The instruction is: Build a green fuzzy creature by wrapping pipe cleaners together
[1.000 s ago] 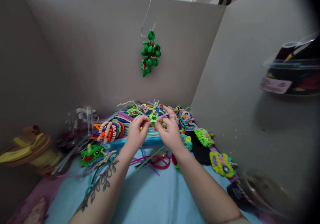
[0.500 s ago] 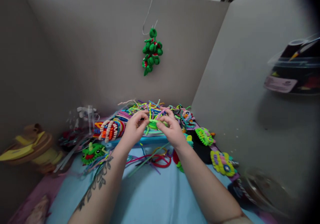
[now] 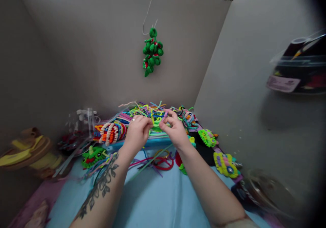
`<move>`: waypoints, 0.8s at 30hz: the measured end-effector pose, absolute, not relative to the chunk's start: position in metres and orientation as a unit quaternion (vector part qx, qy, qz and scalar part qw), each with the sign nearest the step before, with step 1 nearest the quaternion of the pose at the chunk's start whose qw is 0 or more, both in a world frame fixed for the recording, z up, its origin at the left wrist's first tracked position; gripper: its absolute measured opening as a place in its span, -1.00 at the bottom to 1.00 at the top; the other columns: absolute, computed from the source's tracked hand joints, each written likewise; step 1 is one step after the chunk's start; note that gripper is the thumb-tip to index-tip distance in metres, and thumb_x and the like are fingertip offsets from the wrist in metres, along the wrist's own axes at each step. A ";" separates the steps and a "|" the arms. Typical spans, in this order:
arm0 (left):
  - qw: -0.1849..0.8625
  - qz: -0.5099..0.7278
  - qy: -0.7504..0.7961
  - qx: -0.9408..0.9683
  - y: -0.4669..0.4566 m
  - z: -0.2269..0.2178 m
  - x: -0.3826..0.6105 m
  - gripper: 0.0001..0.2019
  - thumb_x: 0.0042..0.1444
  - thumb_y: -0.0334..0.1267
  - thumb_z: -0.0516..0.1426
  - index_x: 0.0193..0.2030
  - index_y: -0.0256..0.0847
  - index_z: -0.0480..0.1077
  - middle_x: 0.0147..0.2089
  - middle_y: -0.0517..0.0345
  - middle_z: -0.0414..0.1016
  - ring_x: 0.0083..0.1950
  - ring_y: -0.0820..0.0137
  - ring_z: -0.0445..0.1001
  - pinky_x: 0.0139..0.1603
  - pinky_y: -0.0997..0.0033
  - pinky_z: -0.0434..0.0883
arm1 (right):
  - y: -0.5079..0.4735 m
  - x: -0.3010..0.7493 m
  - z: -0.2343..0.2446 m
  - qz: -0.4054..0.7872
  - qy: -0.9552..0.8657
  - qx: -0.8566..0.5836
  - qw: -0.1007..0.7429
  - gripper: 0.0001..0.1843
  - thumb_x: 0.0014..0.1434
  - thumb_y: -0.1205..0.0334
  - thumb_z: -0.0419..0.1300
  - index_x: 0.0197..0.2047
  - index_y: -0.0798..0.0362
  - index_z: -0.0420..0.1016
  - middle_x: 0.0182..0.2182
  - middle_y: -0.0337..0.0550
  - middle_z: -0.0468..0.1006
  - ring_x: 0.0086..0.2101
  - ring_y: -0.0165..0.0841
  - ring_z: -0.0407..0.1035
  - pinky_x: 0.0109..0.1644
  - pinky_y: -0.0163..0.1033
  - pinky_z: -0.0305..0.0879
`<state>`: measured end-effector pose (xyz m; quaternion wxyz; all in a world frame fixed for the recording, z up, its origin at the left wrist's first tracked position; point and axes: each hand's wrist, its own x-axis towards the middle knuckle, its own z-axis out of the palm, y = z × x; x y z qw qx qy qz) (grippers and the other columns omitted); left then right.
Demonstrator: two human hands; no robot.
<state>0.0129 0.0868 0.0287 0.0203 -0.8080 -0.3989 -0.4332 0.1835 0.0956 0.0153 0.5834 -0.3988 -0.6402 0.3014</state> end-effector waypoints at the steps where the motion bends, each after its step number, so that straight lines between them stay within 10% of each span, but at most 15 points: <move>1: 0.026 -0.427 -0.407 -0.808 0.086 0.029 0.013 -0.87 0.16 -0.44 0.04 -0.39 -0.19 0.32 -0.37 0.12 0.43 -0.26 0.31 0.32 -0.19 0.31 0.26 | 0.096 0.184 0.016 0.300 -0.641 -0.400 0.583 -0.68 -0.02 -0.03 0.30 -0.54 0.05 0.42 0.11 0.03 0.26 0.17 -0.13 0.17 0.19 -0.06 0.12; 19: -0.196 -0.478 -0.434 -0.738 0.086 0.032 0.015 -0.80 0.12 -0.27 0.11 -0.14 -0.22 0.49 -0.35 0.16 0.42 -0.37 0.42 0.35 -0.36 0.45 0.26 | 0.097 0.200 0.022 0.288 -0.680 -0.389 0.550 -0.67 0.06 -0.04 0.26 -0.51 0.04 0.40 0.10 -0.01 0.26 0.21 -0.11 0.11 0.23 -0.01 0.03; 24: -0.283 -0.487 -0.418 -0.713 0.087 0.028 0.019 -0.80 0.12 -0.18 0.12 -0.39 -0.24 0.50 -0.44 0.20 0.33 -0.40 0.45 0.29 -0.38 0.47 0.22 | 0.093 0.199 0.028 0.308 -0.687 -0.377 0.539 -0.63 0.05 -0.09 0.27 -0.53 0.03 0.40 0.07 0.01 0.30 0.21 -0.13 0.11 0.20 -0.05 0.08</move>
